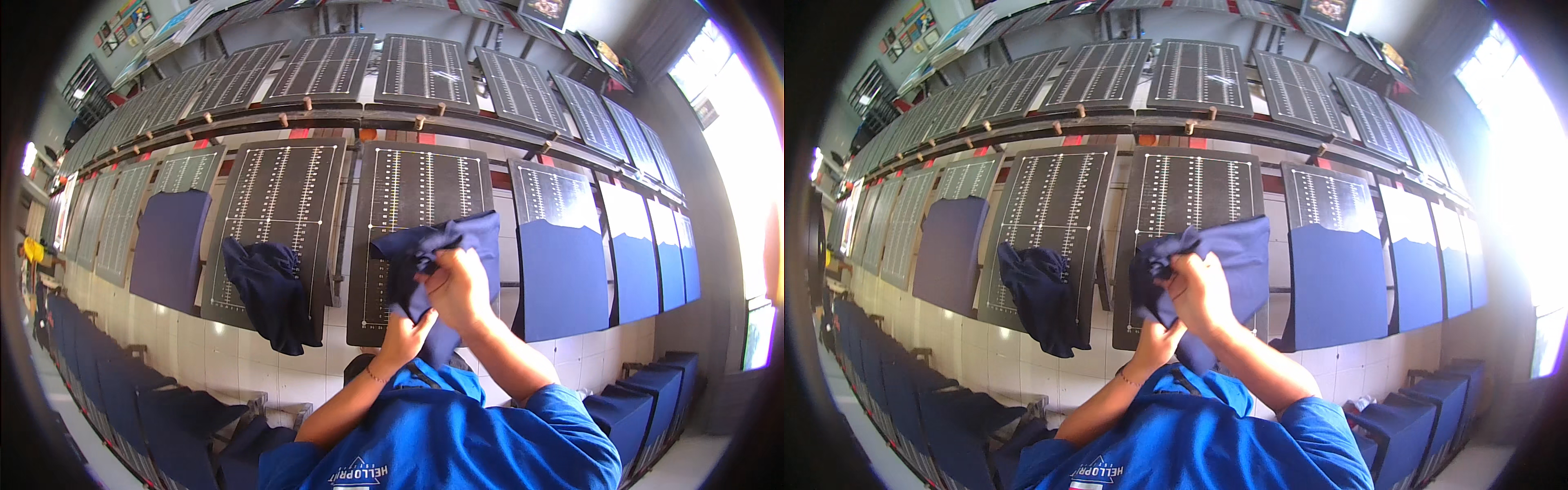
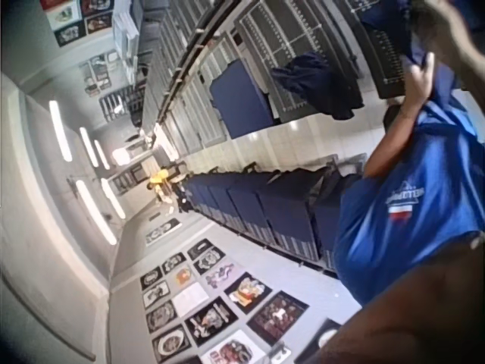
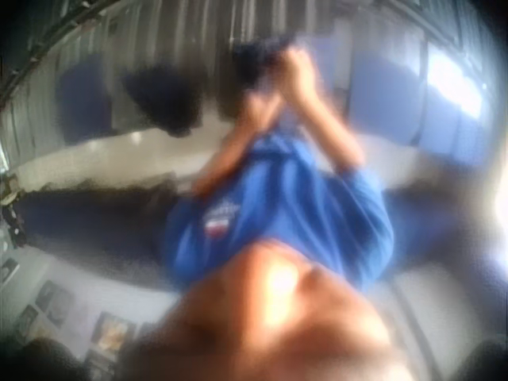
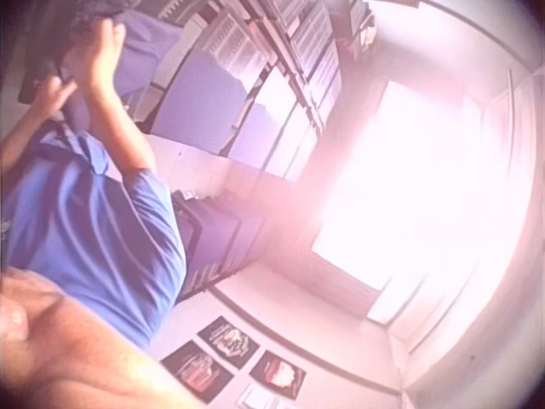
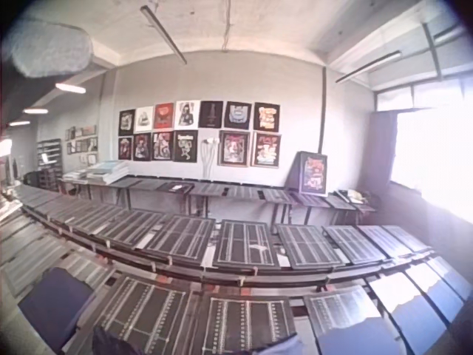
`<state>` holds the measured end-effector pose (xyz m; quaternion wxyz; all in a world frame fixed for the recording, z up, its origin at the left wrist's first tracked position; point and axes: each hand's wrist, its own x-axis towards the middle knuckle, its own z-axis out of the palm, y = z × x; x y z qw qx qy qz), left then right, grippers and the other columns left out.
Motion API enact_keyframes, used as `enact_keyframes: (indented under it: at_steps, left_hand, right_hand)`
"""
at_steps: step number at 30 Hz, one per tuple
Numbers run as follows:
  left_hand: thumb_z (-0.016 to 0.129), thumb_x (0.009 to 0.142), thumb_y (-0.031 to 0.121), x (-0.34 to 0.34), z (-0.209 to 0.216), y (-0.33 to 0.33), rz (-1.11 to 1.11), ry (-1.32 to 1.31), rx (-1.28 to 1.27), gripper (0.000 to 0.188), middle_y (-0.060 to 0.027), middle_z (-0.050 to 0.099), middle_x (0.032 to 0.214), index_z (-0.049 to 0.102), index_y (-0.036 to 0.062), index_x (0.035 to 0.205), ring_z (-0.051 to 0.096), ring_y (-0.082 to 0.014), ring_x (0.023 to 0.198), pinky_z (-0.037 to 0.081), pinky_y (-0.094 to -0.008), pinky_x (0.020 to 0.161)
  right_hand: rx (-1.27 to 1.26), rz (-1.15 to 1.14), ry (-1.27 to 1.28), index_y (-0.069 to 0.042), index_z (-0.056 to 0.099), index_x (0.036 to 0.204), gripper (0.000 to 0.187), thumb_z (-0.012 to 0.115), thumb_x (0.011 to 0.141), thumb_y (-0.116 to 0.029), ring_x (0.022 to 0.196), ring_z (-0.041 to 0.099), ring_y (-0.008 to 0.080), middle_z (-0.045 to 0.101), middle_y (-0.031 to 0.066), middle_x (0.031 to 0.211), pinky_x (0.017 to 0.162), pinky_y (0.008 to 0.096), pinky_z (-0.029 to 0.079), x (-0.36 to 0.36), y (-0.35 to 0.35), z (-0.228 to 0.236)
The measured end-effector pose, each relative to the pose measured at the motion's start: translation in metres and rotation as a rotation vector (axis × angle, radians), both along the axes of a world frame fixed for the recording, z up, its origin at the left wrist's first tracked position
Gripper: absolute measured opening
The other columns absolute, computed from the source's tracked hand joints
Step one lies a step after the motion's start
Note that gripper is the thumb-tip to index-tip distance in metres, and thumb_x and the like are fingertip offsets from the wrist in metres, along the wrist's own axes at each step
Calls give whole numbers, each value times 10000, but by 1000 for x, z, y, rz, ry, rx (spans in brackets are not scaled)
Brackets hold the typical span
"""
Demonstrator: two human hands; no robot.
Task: The person picks up dark blue shirts one at a time and smooths them out onto a row of screen-printing plates.
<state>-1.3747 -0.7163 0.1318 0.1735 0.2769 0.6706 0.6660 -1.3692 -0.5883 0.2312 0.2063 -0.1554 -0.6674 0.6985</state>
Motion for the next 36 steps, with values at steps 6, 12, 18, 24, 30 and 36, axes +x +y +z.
enact_keyframes:
  at_steps: [6,12,18,24,30,36]
  left_hand:
    - [684,947,159,-47,13,-40,-56,-43,17,186,-135,665,734,658,-22,977,645,-175,696,500,-335,645]
    - [711,705,-67,-211,230,-85,-96,985,-351,190,-157,649,776,663,-11,880,651,-361,734,503,-395,659]
    - [580,796,-36,-391,237,-31,453,1392,-405,284,-169,684,944,723,72,1016,676,-344,827,524,-427,755]
    - [490,949,34,-258,323,-28,385,541,375,361,-131,675,1194,634,-4,1277,655,-129,936,515,-251,672]
    - [530,993,219,-146,184,-147,203,563,556,225,-213,673,934,567,7,927,655,-299,891,545,-432,854]
    - [567,781,-12,-46,83,-206,16,89,-244,160,-209,731,1028,628,-54,922,680,-345,1077,512,-436,977]
  right_hand:
    - [-528,-57,666,-3,622,1082,219,578,941,-166,992,680,277,687,153,1108,846,408,555,25,45,116]
    - [836,-696,169,-10,638,1027,217,704,877,-153,789,675,217,672,94,894,726,355,570,65,197,165]
    - [-307,-469,197,14,581,1030,236,638,905,-178,740,636,295,588,169,830,726,492,590,-46,312,96]
    - [487,-540,265,8,597,1145,247,566,957,-148,943,665,273,668,162,1039,862,420,544,46,290,173]
    - [159,-428,302,76,555,1312,526,550,992,-341,1163,627,266,646,184,1249,1016,396,477,201,186,110]
    - [-115,-345,-724,-33,687,759,110,667,761,-141,676,510,106,602,1,710,605,288,392,308,144,-33]
